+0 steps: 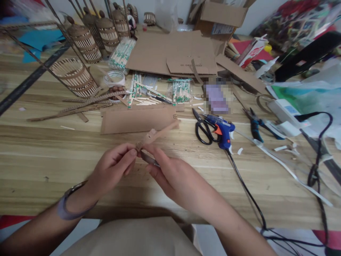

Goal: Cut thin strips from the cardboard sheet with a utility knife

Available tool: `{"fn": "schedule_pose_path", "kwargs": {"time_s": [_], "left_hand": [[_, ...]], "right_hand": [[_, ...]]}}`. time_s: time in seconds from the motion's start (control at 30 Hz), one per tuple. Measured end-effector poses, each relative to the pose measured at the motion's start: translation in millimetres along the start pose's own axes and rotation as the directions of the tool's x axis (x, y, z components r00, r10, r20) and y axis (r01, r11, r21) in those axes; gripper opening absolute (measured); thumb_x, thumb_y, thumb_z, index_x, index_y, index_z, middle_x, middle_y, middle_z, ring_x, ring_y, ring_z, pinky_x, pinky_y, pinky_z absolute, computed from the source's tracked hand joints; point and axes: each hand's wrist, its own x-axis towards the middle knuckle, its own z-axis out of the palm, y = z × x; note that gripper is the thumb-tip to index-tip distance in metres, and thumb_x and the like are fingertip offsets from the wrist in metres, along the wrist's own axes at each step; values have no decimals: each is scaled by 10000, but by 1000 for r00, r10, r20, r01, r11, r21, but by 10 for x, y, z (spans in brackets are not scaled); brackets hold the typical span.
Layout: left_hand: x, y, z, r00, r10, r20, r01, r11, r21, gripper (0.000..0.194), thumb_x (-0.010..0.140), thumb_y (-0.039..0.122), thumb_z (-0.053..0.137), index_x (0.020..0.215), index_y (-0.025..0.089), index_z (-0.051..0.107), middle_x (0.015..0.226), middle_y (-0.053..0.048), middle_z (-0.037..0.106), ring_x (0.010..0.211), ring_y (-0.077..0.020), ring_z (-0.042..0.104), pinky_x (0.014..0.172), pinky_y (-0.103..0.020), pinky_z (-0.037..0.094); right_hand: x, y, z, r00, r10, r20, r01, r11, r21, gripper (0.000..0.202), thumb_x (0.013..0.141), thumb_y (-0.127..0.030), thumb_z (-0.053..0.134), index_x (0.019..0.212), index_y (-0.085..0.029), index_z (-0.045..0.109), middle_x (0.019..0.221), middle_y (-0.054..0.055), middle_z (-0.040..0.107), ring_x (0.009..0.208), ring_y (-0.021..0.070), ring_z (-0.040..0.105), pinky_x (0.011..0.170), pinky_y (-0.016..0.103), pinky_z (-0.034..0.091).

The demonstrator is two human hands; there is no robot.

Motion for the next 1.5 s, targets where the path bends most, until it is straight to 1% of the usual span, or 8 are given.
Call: {"fn": "schedule_pose_path", "kwargs": {"time_s": [0.07,0.17,0.27,0.4,0.67,0.9,1.2,1.5], "left_hand": [[-47,8,2,981,184,-57,-169,965,199,233,1011,316,483,858,201,617,605,58,542,543,-105,498,513,-220,368],[-89,11,11,894,443,-70,-361,804,473,166,1005,204,490,910,194,626,770,13,682,701,-131,617,633,-239,441],[-86,-6,25,834,550,-51,-416,686,596,158,1009,164,488,918,183,615,791,-4,708,723,-142,642,653,-250,455],[-53,-33,48,779,627,-20,-463,596,655,167,1034,193,480,923,181,605,766,-11,705,709,-158,649,656,-271,461],[-46,-46,39,755,656,25,-486,533,693,201,1050,204,454,915,174,600,714,-15,671,653,-169,613,634,-294,451],[-43,-41,33,759,649,47,-493,526,693,204,1041,191,453,921,168,615,717,-20,681,658,-169,621,642,-295,455],[-52,-45,51,784,621,30,-469,560,682,224,1046,206,445,920,171,626,715,-15,688,648,-161,617,633,-293,458],[-37,-40,48,788,613,50,-464,539,703,231,1047,209,437,919,178,627,721,-18,702,652,-167,635,631,-302,450]], "right_hand": [[-25,3,3,1000,-14,-15,14,1000,19,467,1033,-302,399,1491,-229,341,883,34,691,732,169,658,687,279,510],[-58,22,26,998,-58,-34,60,996,59,511,1031,-275,409,1518,-212,271,832,10,657,708,151,632,660,253,494],[-80,45,65,997,-75,-36,78,995,68,497,1035,-259,394,1510,-195,264,785,-15,604,642,134,566,605,236,459],[-86,65,113,996,-66,-64,72,992,102,486,1039,-271,396,1503,-196,272,790,-25,566,621,126,514,597,241,443],[-52,88,119,1000,-22,-18,25,971,240,438,1049,-296,400,1476,-231,323,766,-43,530,658,126,512,618,257,431],[-49,97,102,996,35,78,-61,928,367,438,1061,-330,375,1481,-226,314,733,-49,524,663,125,524,655,274,445],[-55,139,61,991,47,124,-93,914,395,436,1062,-407,391,1442,-196,373,744,-43,558,686,121,535,691,279,437],[-65,156,72,986,44,160,-107,904,415,491,1056,-441,402,1483,-205,351,757,-26,580,708,133,550,706,290,458]]}}
